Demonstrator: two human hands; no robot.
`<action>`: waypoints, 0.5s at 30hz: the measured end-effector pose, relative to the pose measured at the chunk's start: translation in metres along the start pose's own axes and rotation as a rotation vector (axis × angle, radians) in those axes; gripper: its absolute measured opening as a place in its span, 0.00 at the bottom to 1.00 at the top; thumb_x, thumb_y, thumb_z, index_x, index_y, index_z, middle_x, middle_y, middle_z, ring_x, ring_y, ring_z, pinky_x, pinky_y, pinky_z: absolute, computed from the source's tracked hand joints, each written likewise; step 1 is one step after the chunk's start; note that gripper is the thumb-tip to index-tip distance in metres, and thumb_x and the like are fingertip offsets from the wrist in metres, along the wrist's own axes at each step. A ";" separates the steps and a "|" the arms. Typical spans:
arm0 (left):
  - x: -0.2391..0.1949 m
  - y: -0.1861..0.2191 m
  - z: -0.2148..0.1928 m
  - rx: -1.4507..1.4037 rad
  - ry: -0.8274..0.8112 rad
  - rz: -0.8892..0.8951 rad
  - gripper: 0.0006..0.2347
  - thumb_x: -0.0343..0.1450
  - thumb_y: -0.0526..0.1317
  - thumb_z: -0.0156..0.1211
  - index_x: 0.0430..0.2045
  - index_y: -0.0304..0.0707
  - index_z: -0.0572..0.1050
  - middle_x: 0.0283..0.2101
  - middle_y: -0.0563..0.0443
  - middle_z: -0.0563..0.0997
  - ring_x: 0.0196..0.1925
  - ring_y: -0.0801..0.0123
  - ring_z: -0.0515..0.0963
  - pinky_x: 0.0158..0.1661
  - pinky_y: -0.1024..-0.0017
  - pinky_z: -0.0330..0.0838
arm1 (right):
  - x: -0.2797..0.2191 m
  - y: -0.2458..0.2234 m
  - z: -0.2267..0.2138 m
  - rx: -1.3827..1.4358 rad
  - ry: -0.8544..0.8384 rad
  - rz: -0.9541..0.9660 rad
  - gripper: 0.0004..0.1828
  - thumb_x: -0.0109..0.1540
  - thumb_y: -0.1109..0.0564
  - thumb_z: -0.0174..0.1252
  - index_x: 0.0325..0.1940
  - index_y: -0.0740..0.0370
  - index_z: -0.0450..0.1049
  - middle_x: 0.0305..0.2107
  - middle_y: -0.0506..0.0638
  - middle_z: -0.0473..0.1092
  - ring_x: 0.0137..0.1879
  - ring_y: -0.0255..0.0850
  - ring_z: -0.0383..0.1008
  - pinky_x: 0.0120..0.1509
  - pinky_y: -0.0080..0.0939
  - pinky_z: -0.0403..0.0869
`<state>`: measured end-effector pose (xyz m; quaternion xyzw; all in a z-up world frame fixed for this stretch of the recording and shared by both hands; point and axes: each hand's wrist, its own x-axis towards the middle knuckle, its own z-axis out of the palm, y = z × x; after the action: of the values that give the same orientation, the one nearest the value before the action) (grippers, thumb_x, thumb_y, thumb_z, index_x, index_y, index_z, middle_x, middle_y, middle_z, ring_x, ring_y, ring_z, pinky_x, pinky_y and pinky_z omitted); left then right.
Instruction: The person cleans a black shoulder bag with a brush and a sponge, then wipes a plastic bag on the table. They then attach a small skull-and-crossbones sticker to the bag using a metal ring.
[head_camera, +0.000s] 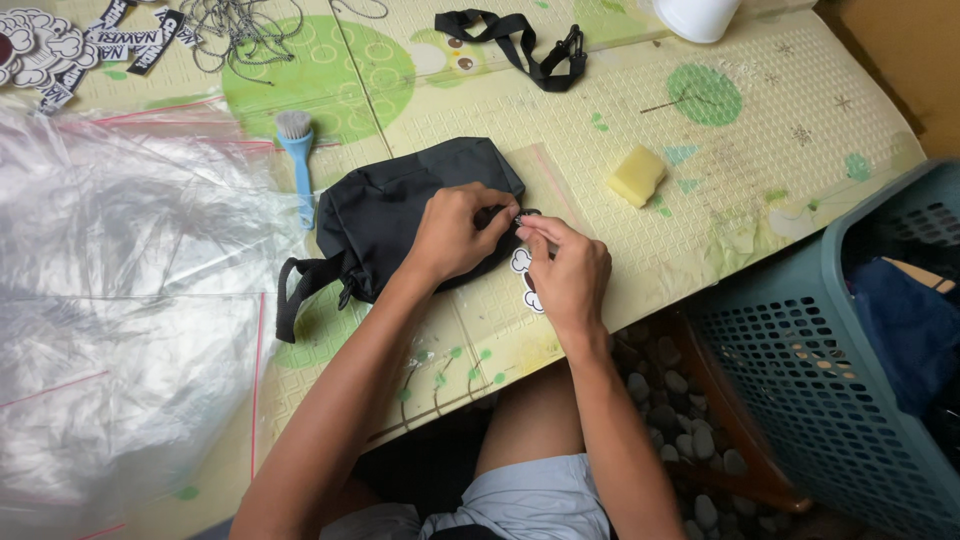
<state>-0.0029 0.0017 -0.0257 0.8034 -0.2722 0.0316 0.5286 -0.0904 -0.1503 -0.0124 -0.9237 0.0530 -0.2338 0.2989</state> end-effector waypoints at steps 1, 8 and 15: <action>0.000 0.002 -0.001 -0.002 -0.002 -0.003 0.10 0.71 0.41 0.62 0.42 0.42 0.84 0.29 0.45 0.83 0.30 0.58 0.83 0.33 0.61 0.79 | 0.000 -0.001 0.001 -0.020 0.004 0.027 0.06 0.65 0.51 0.62 0.43 0.46 0.83 0.34 0.41 0.82 0.43 0.44 0.83 0.46 0.46 0.78; 0.000 0.000 -0.001 0.032 -0.010 -0.008 0.10 0.70 0.43 0.63 0.41 0.45 0.84 0.30 0.46 0.83 0.31 0.54 0.83 0.34 0.58 0.79 | -0.007 -0.013 0.001 -0.096 0.041 0.087 0.07 0.65 0.49 0.62 0.43 0.41 0.84 0.33 0.42 0.81 0.43 0.48 0.82 0.48 0.51 0.78; 0.000 0.002 -0.001 -0.003 -0.011 -0.010 0.10 0.70 0.39 0.62 0.43 0.41 0.84 0.30 0.46 0.83 0.29 0.60 0.82 0.34 0.62 0.79 | -0.003 -0.008 0.013 -0.021 0.077 0.130 0.08 0.66 0.48 0.60 0.44 0.47 0.82 0.35 0.46 0.81 0.47 0.53 0.81 0.49 0.56 0.76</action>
<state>-0.0034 0.0020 -0.0231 0.8042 -0.2713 0.0242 0.5283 -0.0875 -0.1355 -0.0184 -0.9117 0.1266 -0.2490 0.3013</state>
